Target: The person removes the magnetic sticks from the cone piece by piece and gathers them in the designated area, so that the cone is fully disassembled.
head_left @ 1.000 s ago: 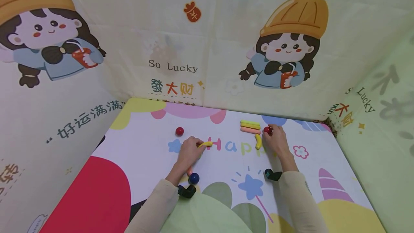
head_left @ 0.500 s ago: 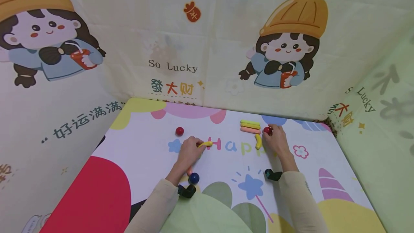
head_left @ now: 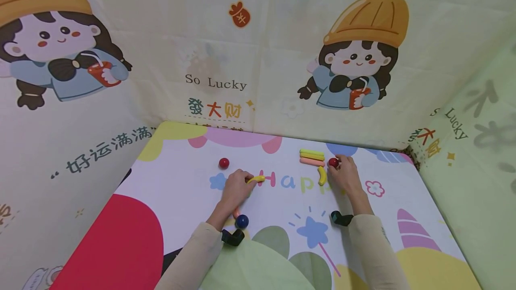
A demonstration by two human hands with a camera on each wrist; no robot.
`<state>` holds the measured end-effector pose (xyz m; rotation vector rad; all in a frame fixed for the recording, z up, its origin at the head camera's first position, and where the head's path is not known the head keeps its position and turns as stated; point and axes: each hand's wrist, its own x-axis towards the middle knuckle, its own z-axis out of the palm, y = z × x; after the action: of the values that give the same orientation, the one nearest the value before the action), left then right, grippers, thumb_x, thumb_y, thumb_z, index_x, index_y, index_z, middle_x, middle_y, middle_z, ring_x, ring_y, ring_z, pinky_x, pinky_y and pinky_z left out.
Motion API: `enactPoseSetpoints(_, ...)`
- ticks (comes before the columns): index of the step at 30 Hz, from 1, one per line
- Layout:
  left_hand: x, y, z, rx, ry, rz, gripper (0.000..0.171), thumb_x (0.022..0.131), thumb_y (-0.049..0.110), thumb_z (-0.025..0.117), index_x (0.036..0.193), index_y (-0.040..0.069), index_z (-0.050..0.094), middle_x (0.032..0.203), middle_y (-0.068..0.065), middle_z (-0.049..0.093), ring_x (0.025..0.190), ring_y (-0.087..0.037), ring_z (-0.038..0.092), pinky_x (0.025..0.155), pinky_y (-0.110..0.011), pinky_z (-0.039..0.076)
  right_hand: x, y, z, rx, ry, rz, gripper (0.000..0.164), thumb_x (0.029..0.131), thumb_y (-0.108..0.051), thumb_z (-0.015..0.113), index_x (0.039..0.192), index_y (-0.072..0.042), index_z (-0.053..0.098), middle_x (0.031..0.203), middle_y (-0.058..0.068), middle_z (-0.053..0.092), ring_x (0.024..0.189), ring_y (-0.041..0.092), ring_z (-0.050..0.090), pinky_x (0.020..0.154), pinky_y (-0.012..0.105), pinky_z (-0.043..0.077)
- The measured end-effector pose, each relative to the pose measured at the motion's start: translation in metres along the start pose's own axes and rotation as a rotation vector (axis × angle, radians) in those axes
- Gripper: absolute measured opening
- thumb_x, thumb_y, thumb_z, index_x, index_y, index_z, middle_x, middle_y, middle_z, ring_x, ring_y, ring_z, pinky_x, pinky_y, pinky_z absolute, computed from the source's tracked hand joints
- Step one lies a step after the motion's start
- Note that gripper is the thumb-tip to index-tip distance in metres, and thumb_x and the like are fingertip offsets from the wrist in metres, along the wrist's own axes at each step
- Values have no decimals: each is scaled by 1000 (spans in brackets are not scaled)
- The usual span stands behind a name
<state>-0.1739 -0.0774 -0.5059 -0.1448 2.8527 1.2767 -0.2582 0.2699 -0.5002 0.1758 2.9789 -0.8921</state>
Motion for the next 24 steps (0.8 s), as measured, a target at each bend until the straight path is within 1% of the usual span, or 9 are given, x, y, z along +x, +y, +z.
enactPoseSetpoints(6,0,0,0,1,-2,0,26,90,25,75,110,8,75,104,-9,65,90,-20,59,84,-34,58,-3,-2,-5,-7,10,-6,59,98,-21,63,148,0,40,145,28,39,125,42,47,105,54,48)
enactPoseSetpoints(11,0,-1,0,10,1,7,27,90,26,75,110,8,75,104,-9,65,90,-20,59,85,-34,58,-6,-5,-9,-19,43,-42,58,98,-24,63,147,-1,42,145,27,39,125,42,46,105,55,48)
enactPoseSetpoints(16,1,-2,2,9,10,9,27,90,25,75,110,8,76,103,-9,65,89,-20,59,84,-34,58,-10,-11,-14,-8,65,-79,59,98,-24,63,147,0,42,146,27,38,125,42,46,105,56,47)
enactPoseSetpoints(24,1,-5,1,12,15,23,26,89,25,75,109,8,76,102,-8,66,89,-20,59,84,-35,57,-18,-20,-16,-2,112,-121,56,97,-21,64,144,3,45,141,28,42,119,42,48,102,56,48)
